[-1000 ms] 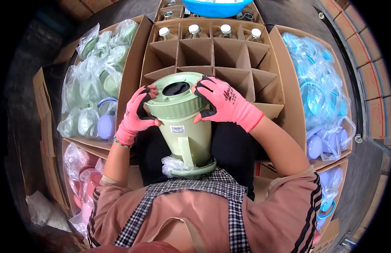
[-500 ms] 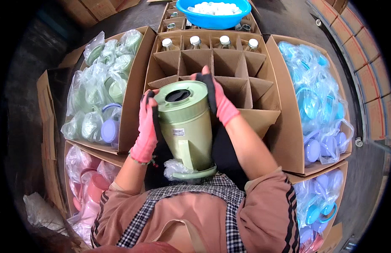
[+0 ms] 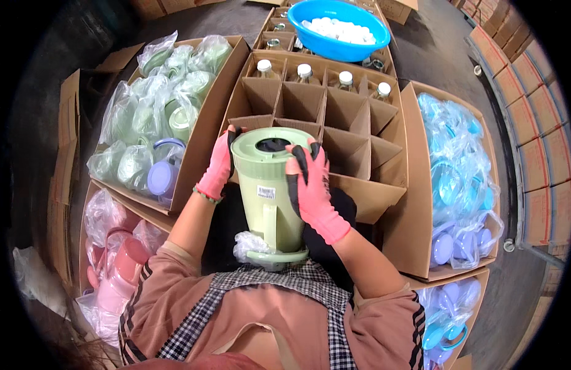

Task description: The person assembles plastic pitchers by inserting a metal strainer and securing the lid, then wraps each unit in a clear plastic bag. They handle blue, purple, and green pitchers, placing the wrapped units into cardboard boxes.

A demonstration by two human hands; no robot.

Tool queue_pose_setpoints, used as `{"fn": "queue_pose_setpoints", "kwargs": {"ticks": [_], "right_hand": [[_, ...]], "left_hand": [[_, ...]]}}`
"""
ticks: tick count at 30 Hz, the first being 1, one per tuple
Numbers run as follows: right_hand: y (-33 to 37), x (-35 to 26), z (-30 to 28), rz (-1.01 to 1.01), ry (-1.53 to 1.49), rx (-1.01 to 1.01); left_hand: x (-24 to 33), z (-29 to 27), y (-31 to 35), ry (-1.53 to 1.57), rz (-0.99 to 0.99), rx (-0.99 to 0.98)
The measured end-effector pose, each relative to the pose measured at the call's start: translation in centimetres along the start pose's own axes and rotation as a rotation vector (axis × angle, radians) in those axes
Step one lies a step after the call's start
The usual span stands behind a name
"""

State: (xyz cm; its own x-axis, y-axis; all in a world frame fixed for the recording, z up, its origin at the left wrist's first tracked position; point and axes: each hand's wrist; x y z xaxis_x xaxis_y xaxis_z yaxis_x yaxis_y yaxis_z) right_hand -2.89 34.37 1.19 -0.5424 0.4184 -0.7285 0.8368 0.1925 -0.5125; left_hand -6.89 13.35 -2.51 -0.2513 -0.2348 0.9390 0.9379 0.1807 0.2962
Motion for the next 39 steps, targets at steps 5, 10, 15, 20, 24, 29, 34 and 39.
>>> {"fn": "queue_pose_setpoints", "kwargs": {"ticks": [5,10,15,20,24,29,34,39], "right_hand": [[-5.6,6.9,-1.3,0.802,-0.972,0.153],[0.5,0.6,1.0,0.085,-0.175,0.066],[-5.3,6.2,-1.1,0.682,-0.887,0.129],[-1.3,1.7,0.2,0.355,-0.404,0.013],[-5.4,7.9,-1.6,0.683,-1.01,0.131],[-4.2,0.8,-3.5,0.386,-0.571,-0.247],[-5.1,-3.1,-6.2,-0.128,0.223,-0.504],[-9.2,-6.8,-5.9,-0.441,0.418,-1.096]], "left_hand": [[1.9,5.4,7.4,-0.557,0.681,0.1],[-4.1,-1.4,-1.9,0.088,-0.041,-0.086],[0.2,5.1,5.9,-0.582,0.695,0.402],[0.1,0.2,1.9,0.011,0.154,-0.241],[1.6,5.0,7.1,-0.418,0.498,0.199],[1.0,1.4,3.6,0.208,0.161,-0.369],[-1.4,2.2,2.6,0.61,-0.217,-0.693],[-1.1,3.6,4.5,0.449,0.037,-0.572]]}}
Point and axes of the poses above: each hand's wrist, its own y-axis away from the middle knuckle, its own z-axis out of the palm, x = y × z, and after that the axes turned 7 degrees about -z, right-handed
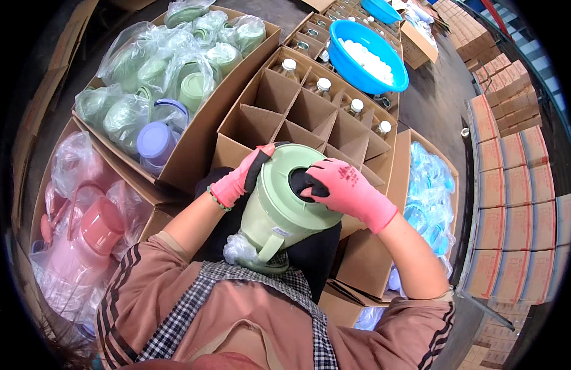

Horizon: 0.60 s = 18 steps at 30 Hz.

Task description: The person assembles plastic pitchers by inserting a metal strainer and securing the lid, then wraps each unit in a clear plastic bag. They handle blue, purple, and green pitchers, placing the wrapped units into cardboard boxes.

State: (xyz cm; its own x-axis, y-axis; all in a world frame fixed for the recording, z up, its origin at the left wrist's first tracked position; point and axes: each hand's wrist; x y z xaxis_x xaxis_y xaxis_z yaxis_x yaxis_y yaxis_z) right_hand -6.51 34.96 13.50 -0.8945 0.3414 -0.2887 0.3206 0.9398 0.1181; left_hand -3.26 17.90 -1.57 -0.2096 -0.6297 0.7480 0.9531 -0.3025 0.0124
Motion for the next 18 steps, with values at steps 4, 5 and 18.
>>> {"fn": "queue_pose_setpoints", "kwargs": {"ticks": [4,5,18], "right_hand": [[-2.5,-1.4,0.3,0.245,0.004,-0.241],[-3.4,-1.9,0.4,0.369,-0.03,-0.275],[-6.8,-0.4,0.6,0.736,-0.487,-0.184]], "left_hand": [[-0.8,-1.6,-0.6,-0.127,-0.046,-0.072],[-0.6,-1.7,-0.6,-0.049,-0.054,-0.079],[0.5,-3.1,-0.5,0.213,-0.096,0.1]]}}
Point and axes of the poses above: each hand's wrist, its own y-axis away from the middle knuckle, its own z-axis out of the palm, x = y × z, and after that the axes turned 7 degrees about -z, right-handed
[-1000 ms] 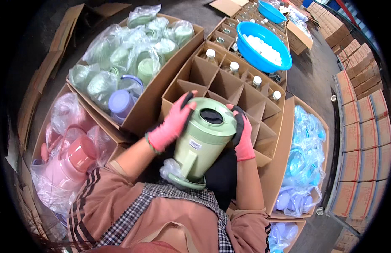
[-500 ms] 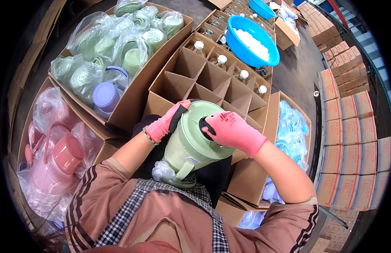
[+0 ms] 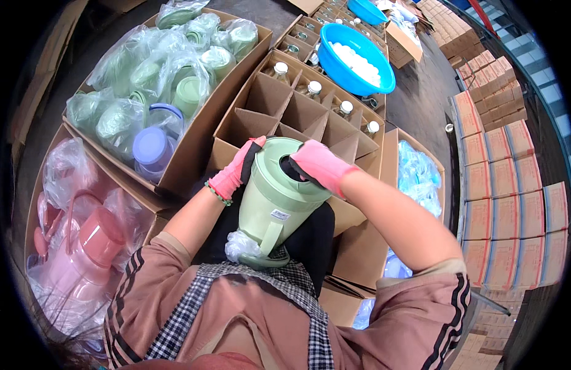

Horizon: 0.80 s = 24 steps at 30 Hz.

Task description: The person assembles plastic pitchers by inserting a metal strainer and securing the lid, then wraps each unit in a clear plastic bag. They handle blue, purple, and green pitchers, placing the wrapped units into cardboard boxes.

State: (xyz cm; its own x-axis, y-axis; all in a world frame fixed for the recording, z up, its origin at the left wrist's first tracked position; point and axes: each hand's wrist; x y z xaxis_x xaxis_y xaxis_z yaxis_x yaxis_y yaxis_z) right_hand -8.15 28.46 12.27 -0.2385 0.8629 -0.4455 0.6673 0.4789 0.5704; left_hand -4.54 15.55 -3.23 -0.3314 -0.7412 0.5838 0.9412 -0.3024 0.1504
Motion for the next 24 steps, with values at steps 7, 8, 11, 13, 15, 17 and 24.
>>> {"fn": "queue_pose_setpoints", "kwargs": {"ticks": [7,8,11,13,15,17,24], "right_hand": [[12.4,6.4,8.9,-0.241,-0.871,0.439],[11.8,8.2,12.1,-0.127,-0.969,0.303],[9.3,6.6,16.8,0.018,-1.002,0.152],[8.8,5.9,17.6,-0.006,-1.153,0.174],[9.3,7.2,17.8,-0.045,-1.22,0.23],[10.1,8.7,17.7,-0.088,-1.281,0.271],[15.3,9.8,14.7,-0.092,-1.118,0.484]], "left_hand": [[-0.6,0.3,-0.6,0.065,-0.04,0.009],[-0.5,0.7,-0.7,0.08,-0.07,-0.005],[-1.6,-0.3,-1.1,0.221,-0.162,-0.04],[-2.7,0.3,-0.4,-0.152,0.012,0.094],[-3.4,2.3,2.8,-0.613,0.185,0.291],[-3.6,4.2,8.9,-1.497,0.253,0.272],[1.2,3.9,15.3,-1.635,0.043,0.443]]}}
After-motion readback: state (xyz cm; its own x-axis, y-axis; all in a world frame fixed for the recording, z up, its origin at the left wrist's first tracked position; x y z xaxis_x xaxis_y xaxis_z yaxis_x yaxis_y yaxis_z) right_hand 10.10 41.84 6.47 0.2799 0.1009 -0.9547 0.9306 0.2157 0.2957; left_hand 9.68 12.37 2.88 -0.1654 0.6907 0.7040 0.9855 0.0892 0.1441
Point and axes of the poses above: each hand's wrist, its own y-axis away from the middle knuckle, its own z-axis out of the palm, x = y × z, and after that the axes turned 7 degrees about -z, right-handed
